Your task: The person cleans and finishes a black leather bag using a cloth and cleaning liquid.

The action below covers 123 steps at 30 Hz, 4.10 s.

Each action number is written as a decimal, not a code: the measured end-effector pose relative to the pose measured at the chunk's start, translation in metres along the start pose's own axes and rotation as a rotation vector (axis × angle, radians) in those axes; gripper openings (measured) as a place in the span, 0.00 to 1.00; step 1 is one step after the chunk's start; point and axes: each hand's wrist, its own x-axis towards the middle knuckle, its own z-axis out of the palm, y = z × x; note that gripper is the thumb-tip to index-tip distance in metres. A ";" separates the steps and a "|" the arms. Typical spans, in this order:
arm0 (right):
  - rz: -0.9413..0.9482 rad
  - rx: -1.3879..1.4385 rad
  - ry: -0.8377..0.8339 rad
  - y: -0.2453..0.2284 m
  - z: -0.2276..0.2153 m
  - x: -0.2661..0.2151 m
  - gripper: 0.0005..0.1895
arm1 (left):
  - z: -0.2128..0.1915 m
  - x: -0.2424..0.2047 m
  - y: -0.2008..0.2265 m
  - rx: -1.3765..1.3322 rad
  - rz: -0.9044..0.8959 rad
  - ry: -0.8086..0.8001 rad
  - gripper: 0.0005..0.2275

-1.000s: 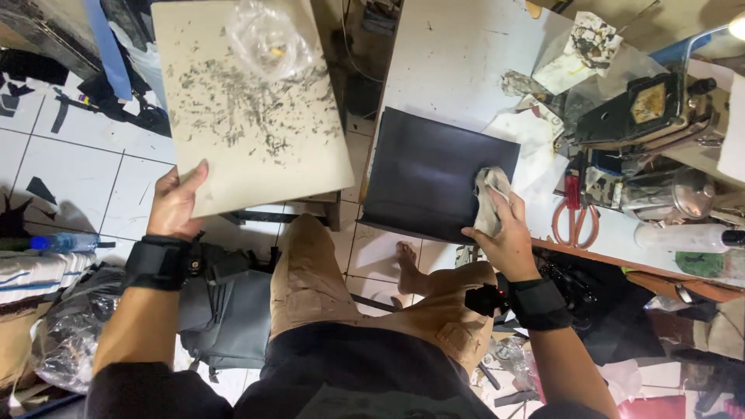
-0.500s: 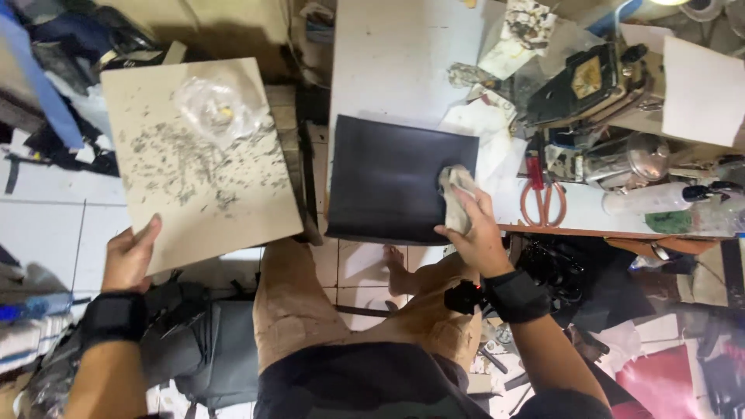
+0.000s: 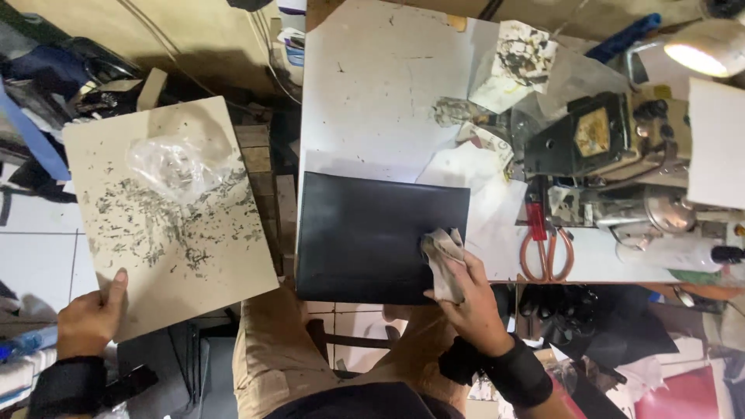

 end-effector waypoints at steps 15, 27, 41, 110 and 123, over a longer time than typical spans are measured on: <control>-0.106 0.141 0.070 -0.013 0.002 0.020 0.36 | -0.089 -0.159 0.249 -0.615 0.656 -0.199 0.31; -0.385 -0.457 0.176 0.029 0.044 0.030 0.34 | -0.031 -0.149 0.310 -0.703 0.624 0.093 0.21; -0.336 -0.312 -0.028 -0.078 0.084 0.044 0.39 | -0.002 -0.141 0.305 -1.366 0.494 -0.326 0.13; -0.383 -0.643 -0.002 -0.029 0.100 0.004 0.32 | 0.023 -0.161 0.322 -1.523 0.514 -0.153 0.10; -0.467 -0.420 -0.147 -0.035 0.089 -0.020 0.36 | -0.057 -0.195 0.329 -1.994 0.248 -0.832 0.28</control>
